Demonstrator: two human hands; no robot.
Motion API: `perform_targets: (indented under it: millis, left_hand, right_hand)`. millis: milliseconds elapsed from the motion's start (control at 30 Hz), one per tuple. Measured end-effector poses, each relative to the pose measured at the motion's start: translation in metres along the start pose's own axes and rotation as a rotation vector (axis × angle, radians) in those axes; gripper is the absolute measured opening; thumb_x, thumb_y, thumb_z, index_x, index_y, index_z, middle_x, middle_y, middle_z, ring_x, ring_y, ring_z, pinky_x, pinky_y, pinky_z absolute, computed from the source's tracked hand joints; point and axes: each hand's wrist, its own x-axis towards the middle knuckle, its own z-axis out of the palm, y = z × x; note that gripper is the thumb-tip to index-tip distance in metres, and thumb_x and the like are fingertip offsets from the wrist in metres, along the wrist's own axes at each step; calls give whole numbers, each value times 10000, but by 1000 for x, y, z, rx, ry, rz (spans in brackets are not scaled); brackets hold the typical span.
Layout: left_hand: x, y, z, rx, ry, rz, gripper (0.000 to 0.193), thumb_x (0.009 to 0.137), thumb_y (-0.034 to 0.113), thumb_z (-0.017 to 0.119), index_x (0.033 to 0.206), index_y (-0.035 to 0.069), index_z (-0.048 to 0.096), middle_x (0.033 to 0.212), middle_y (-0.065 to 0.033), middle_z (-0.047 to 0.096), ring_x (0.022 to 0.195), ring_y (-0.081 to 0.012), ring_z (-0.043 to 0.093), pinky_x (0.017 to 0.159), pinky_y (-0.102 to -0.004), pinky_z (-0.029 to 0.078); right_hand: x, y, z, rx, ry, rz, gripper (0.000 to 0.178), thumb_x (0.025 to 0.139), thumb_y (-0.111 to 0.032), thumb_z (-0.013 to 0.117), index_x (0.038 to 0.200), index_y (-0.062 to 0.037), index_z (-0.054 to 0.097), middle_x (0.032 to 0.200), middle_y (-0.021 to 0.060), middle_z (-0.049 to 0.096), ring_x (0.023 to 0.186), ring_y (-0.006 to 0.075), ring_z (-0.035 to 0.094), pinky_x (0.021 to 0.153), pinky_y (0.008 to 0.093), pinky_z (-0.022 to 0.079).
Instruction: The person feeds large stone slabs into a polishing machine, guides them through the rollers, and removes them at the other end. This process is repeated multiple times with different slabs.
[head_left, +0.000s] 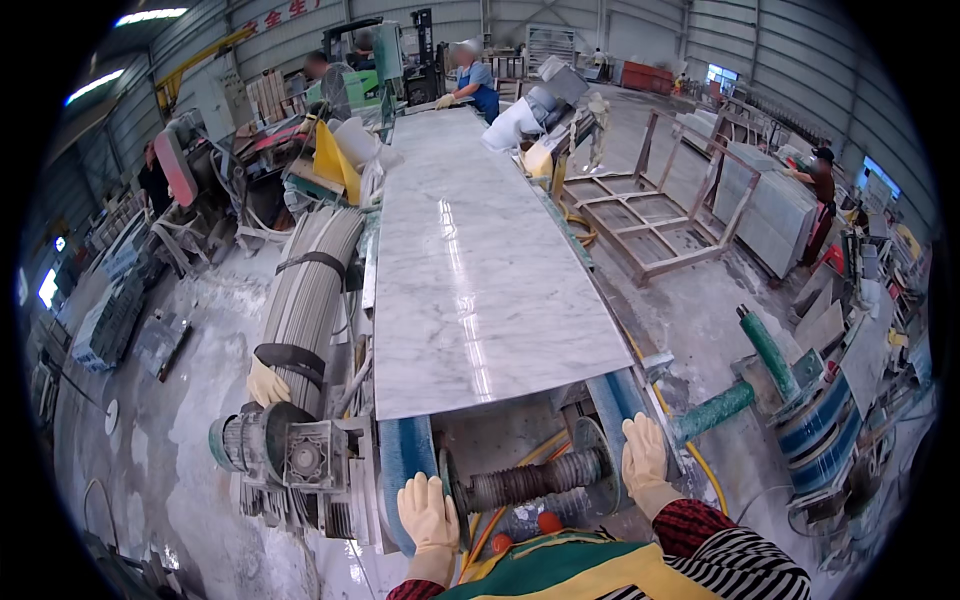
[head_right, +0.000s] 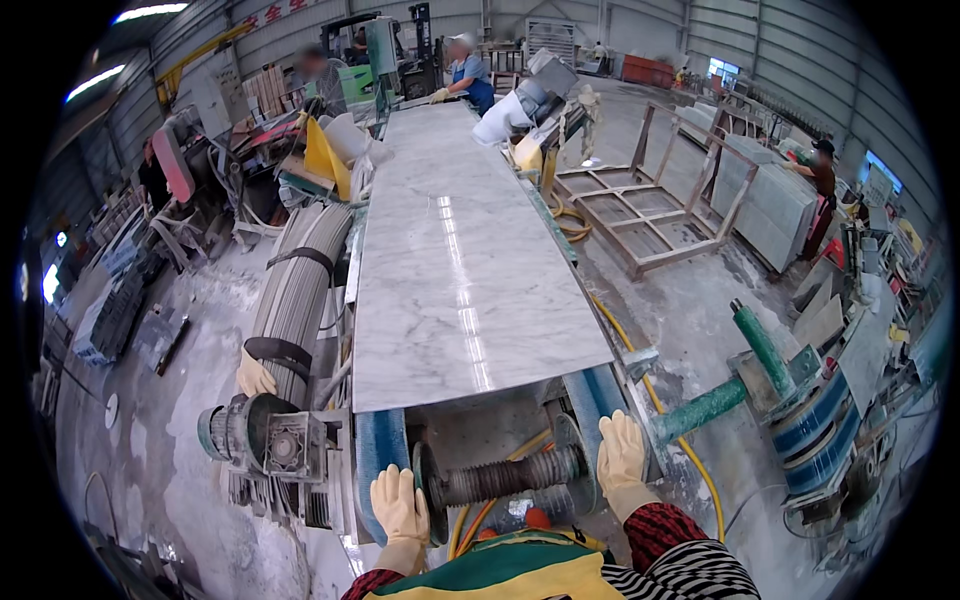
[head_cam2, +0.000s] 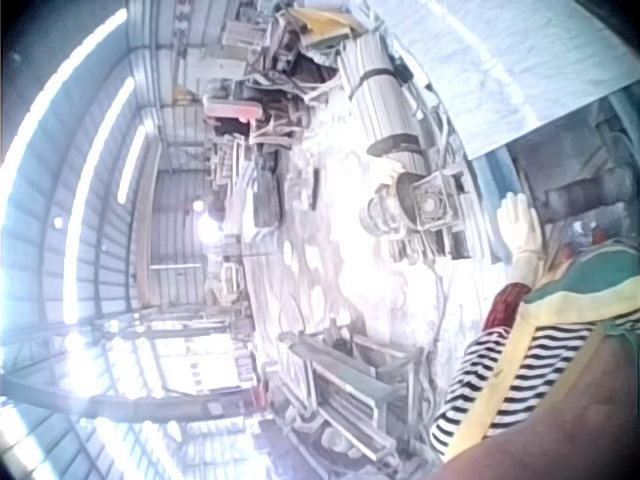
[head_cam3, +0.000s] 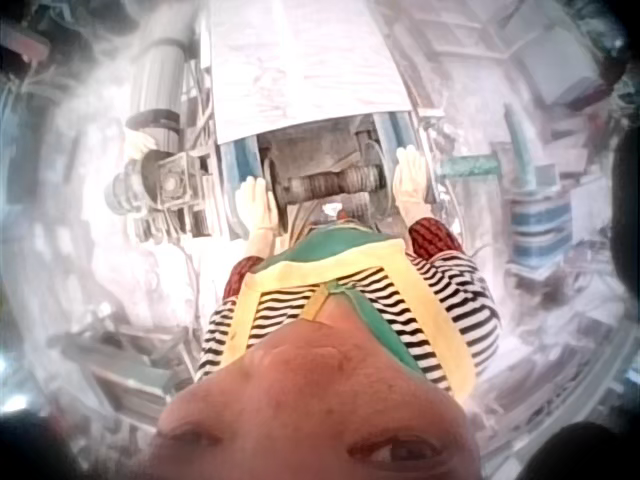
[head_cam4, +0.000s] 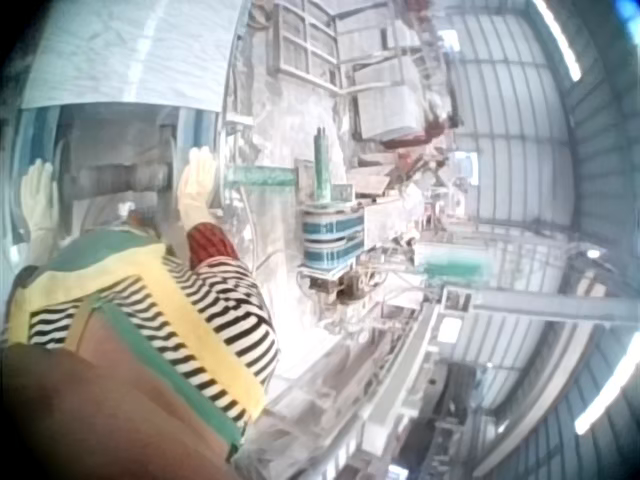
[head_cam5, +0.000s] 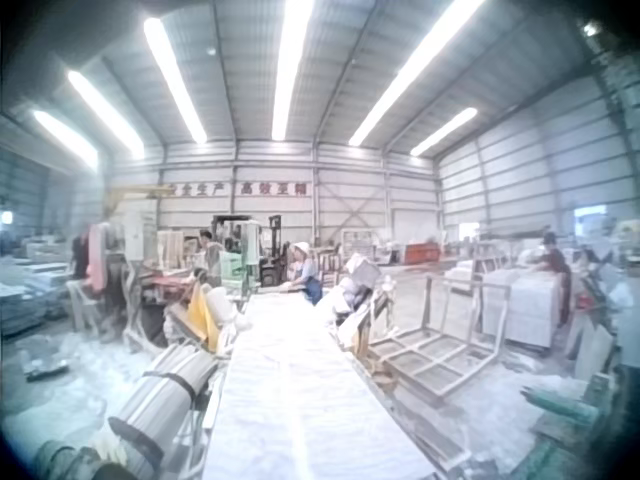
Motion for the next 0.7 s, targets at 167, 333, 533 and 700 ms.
perform_targets:
  millis: [167,333,533,700]
  left_hand:
    - [-2,-3,-6,-5,27,24,429,842,125,711,1242,-8,628,1303,-251,590,1200,-449,547,1043,-560,414]
    - [2,11,-7,-97,-123,-38,427,862,106,681,1270,-7,630,1365,-277,587,1248,-482,535,1097,-596,383]
    - [-27,-15,12,79,168,109,387,1040,180,675,1386,7,691,1407,-294,651,1278,-480,627,1135,-574,476]
    - [-6,-3,17,-53,302,298,301,1009,52,689,1293,-40,728,1300,-269,708,1184,-444,681,1048,-543,549]
  right_hand:
    - [-7,-3,10,-43,49,23,345,872,-7,615,1218,-9,629,1197,263,609,1040,481,559,933,567,464]
    - [-14,-4,0,-48,52,75,331,873,-58,637,1204,-43,636,1177,231,602,1069,462,560,955,549,465]
    - [3,-19,-1,-36,158,96,287,865,-115,675,1144,-86,619,1133,163,579,1076,384,573,960,504,465]
    - [-19,-4,-14,-30,209,194,329,851,-80,679,1172,-69,611,1181,147,571,1069,353,564,981,464,460]
